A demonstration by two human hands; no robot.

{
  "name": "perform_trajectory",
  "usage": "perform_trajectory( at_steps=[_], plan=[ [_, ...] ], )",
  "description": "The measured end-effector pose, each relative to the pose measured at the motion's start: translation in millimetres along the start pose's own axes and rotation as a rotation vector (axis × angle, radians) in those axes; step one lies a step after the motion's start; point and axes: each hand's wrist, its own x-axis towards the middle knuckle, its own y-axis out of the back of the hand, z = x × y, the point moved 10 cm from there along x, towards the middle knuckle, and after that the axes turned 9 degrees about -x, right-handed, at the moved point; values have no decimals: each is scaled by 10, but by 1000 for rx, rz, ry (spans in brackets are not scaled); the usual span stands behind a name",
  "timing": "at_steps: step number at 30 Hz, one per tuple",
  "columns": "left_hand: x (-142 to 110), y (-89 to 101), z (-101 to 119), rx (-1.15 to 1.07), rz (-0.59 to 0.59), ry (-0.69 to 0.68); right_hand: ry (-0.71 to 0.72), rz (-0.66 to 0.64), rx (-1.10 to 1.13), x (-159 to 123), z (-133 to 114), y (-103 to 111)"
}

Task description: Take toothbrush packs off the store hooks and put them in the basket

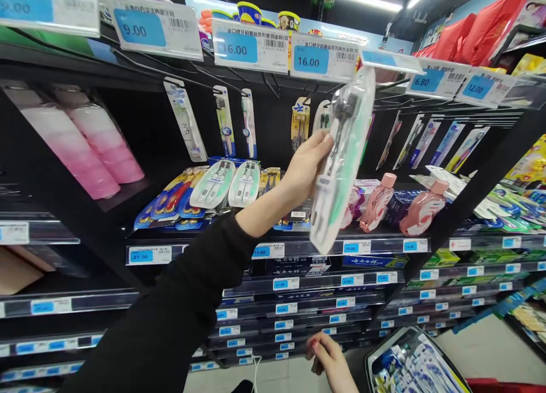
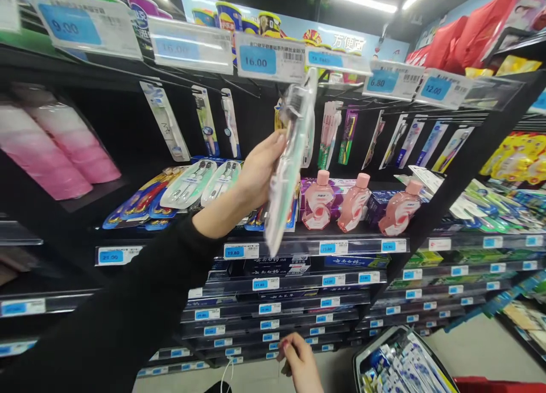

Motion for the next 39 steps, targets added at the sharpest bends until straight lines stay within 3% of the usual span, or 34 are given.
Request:
perform_trajectory(
  at_steps=[4,8,10,13,15,18,20,22,25,27,29,31,35,37,39],
  plan=[
    [-589,-23,-445,-733,-105,263,224,-69,69,-212,-1018,-8],
    [-1153,104,-852,-1071,69,434,365,-211,153,-398,-1791,-220],
    [-1351,196,-989,-1124,184,448,336,-311,172,-438,-1912,-423],
    [-1536,296,-1156,-1178,285,448,236,-361,193,-452,-1842,-681],
    [-1605,317,-1259,-1201,281,470,222,-335,194,-465,-1767,-777],
    [-1668,331,-1355,-1140,179,514,250,-311,158,-503,-1688,-819],
    [-1729,375,-1387,-1023,110,545,325,-222,67,-510,-1716,-678],
    [-1808,528,-1397,-895,136,530,466,-35,-87,-522,-1867,-387],
    [-1961,840,-1344,-728,240,428,732,386,-362,-637,-2309,154],
    [-2098,966,-1335,-612,240,404,930,688,-599,-783,-2691,374],
    [-2273,1017,-1414,-533,212,466,1144,923,-863,-901,-3056,375],
    [-2470,1074,-1525,-514,237,543,1323,1063,-1064,-915,-3333,275],
    [-2820,1184,-1682,-495,342,644,1588,1165,-1287,-737,-3657,25],
    [-2936,1221,-1728,-474,364,670,1631,1073,-1489,-487,-3727,-198],
    [-3012,1259,-1771,-450,365,689,1572,877,-1715,-149,-3735,-443]
  ],
)
